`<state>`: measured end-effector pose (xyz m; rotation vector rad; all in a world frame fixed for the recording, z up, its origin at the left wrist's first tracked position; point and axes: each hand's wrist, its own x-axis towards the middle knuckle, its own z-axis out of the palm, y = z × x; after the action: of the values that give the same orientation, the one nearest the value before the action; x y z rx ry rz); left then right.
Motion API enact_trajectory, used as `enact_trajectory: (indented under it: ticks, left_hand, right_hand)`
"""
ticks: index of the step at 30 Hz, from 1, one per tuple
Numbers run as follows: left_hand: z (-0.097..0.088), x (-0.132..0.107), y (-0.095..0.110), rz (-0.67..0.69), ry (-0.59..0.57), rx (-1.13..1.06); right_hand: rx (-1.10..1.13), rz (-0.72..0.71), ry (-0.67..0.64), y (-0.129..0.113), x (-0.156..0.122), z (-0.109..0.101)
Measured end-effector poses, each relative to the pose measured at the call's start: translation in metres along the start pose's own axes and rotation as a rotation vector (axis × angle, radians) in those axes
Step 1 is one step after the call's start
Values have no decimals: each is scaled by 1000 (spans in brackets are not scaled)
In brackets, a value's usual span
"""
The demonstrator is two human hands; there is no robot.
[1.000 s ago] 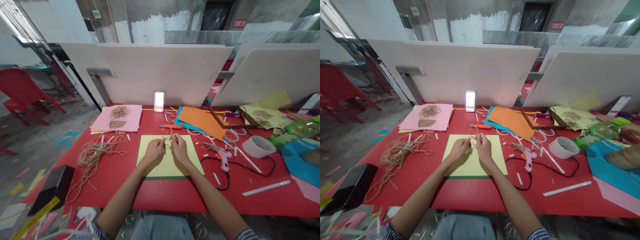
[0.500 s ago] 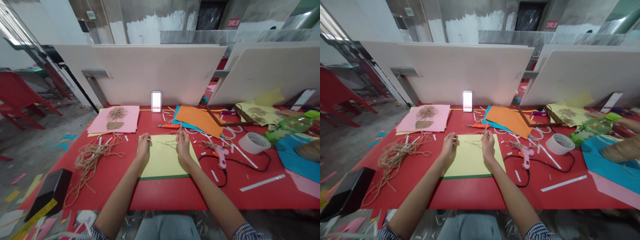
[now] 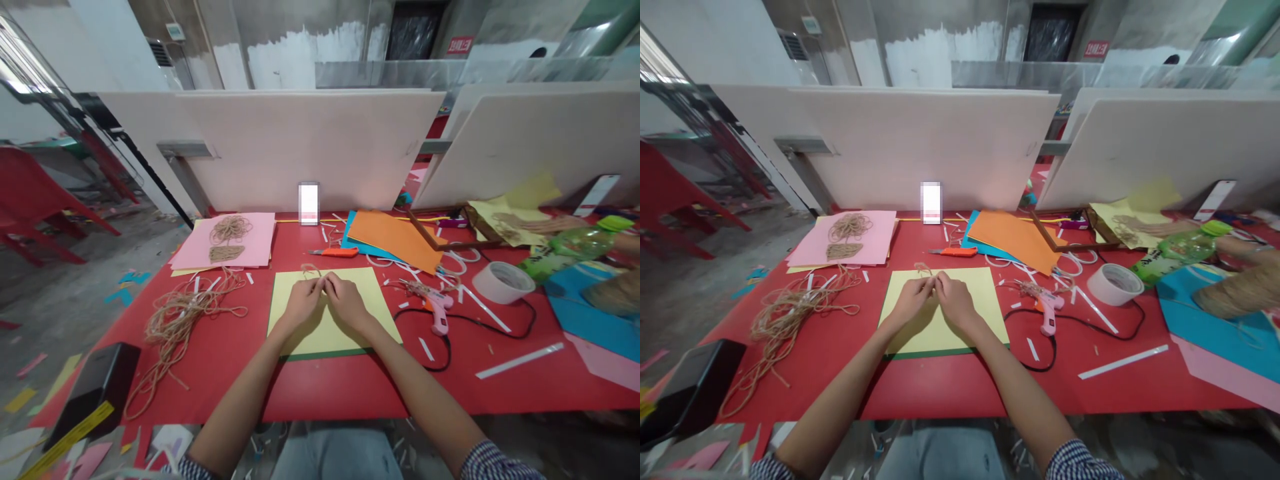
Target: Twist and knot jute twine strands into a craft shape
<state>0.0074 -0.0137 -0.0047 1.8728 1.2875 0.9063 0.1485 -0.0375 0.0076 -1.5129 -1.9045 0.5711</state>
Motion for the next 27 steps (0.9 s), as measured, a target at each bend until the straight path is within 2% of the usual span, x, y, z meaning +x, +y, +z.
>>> enact_trajectory:
  ticks: [2, 6, 11, 14, 22, 27]
  left_hand:
    - [0, 0, -1, 3, 19, 22]
    - [-3, 1, -1, 20, -14, 33]
    - [-8, 3, -2, 14, -17, 30]
    - [-9, 4, -4, -10, -20, -11]
    - [-6, 9, -9, -11, -27, -209]
    - [-8, 10, -10, -57, -64, -233]
  right_hand:
    - [-78, 6, -27, 0, 0, -1]
    - [-181, 36, -68, -3, 0, -2]
    - [-229, 52, -58, -6, -1, -2]
    - [-131, 50, -47, -4, 0, 0]
    - [375, 72, -48, -1, 4, -1]
    - [427, 63, -94, 2, 6, -2]
